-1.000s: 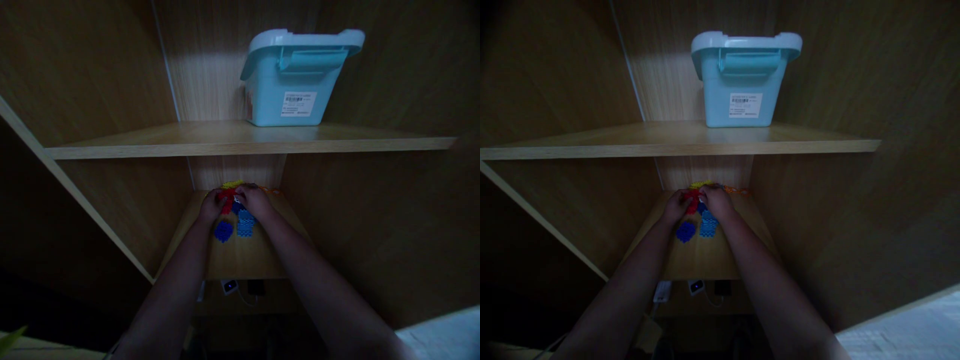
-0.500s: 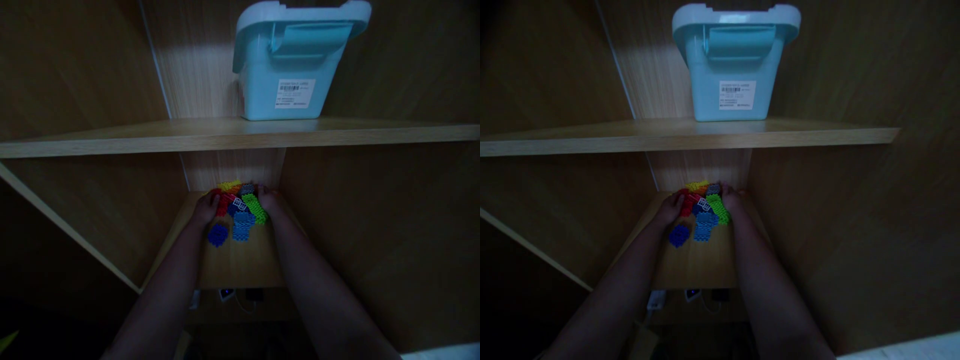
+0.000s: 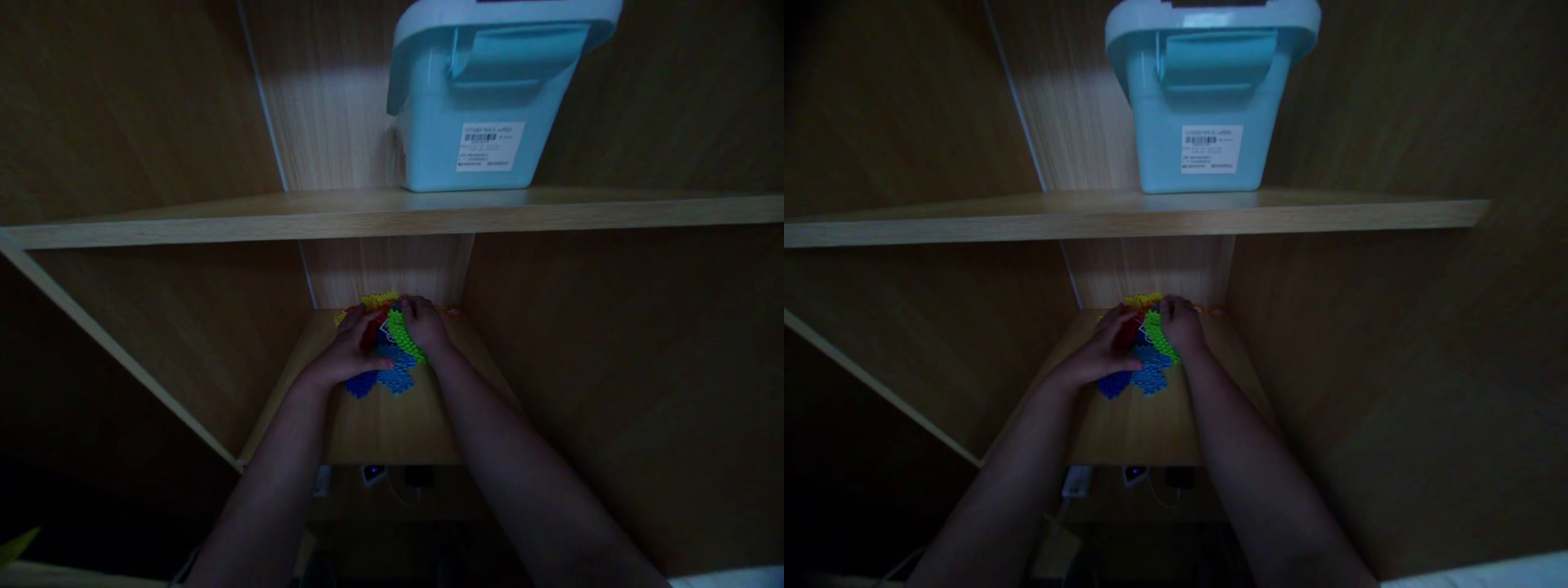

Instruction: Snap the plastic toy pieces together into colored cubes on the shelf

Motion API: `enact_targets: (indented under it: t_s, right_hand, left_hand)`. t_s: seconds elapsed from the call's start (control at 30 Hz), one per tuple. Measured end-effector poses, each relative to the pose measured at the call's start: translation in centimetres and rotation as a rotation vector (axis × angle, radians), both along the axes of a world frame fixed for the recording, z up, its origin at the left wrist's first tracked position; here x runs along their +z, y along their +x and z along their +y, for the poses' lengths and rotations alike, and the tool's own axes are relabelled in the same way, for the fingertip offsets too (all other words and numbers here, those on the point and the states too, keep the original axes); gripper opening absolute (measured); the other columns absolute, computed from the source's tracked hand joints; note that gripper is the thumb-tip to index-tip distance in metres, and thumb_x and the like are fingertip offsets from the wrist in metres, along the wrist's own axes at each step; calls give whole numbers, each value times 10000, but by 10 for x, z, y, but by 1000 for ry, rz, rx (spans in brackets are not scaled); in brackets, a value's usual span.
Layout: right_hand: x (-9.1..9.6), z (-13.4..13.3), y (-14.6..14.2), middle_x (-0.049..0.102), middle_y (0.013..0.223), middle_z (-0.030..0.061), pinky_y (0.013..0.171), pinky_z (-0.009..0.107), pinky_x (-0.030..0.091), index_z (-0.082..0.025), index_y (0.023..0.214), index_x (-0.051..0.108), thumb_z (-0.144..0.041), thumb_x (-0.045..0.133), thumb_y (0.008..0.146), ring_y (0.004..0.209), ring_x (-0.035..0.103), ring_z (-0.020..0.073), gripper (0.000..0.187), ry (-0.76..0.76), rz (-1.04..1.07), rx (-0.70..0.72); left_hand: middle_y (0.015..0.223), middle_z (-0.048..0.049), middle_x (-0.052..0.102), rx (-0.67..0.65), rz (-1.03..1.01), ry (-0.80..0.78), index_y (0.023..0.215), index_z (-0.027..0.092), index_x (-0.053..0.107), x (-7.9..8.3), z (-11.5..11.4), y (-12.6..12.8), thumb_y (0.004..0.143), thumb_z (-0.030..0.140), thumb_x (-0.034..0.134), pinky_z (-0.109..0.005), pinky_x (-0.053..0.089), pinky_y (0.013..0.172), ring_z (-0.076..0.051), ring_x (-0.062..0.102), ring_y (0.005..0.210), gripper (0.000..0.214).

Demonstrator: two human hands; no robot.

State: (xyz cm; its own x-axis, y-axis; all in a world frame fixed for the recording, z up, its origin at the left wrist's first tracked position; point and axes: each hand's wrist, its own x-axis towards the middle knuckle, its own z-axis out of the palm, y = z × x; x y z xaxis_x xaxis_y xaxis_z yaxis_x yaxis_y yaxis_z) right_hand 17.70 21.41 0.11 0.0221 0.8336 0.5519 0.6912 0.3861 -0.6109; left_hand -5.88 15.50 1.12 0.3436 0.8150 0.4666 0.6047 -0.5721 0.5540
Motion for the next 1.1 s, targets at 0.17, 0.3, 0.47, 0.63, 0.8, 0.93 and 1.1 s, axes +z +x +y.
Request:
enact_targets:
  t_s: [0.17,0.3,0.47,0.63,0.8,0.93,1.1]
  right_hand:
    - [-4,-2,-15,723,1291,178,1157,443,473,-159,1275,694,-483,501,1087,1260,645,276,421,58,7,79]
    - [-6,-3,-20,696,1354,157,1161,429,481,-183,1314,676,-534,516,1074,1305,629,254,455,92,5,182]
    - [-4,3,-10,723,1300,130,1178,419,466,-210,1281,702,-500,392,1124,1290,641,235,453,75,19,174]
    - [5,-3,4,639,1456,189,1228,474,423,-180,1432,632,-603,473,1079,1428,567,288,574,17,10,127]
    - [11,-34,-10,212,1805,159,1299,678,219,-344,1681,371,-720,899,708,1668,169,432,1169,-14,-299,374]
    - [7,-44,-25,152,1820,172,1252,804,132,-406,1717,272,-660,998,573,1662,105,503,1379,-95,-456,441]
    - [3,-35,-23,204,1792,228,1249,757,251,-303,1690,384,-502,982,693,1633,202,522,1180,-116,-403,205]
  left_hand:
    - [1790,-168,253,-117,219,-89,1697,380,342,-11,-5,9,426,665,1031,-758,141,1302,-517,69,1665,1474]
    - [1792,-195,234,-53,178,-77,1706,350,311,-20,6,7,518,692,999,-726,178,1306,-507,130,1661,1415]
    - [1716,-221,386,97,74,68,1617,266,458,-21,19,7,628,675,966,-679,235,1301,-493,280,1618,1184]
    - [1486,-205,626,225,-160,154,1416,192,613,-22,32,9,820,561,866,-554,344,1281,-402,521,1464,745]
    - [1297,-214,712,337,-298,86,1251,172,670,-25,44,5,1032,571,572,-561,453,1180,-374,657,1290,466]
    - [1240,-174,755,306,-327,2,1244,203,678,-26,48,4,1093,583,418,-525,527,1093,-334,713,1187,484]
    - [1173,-102,783,147,-286,-56,1136,251,738,-24,47,11,1091,595,419,-449,561,1062,-278,734,1138,471]
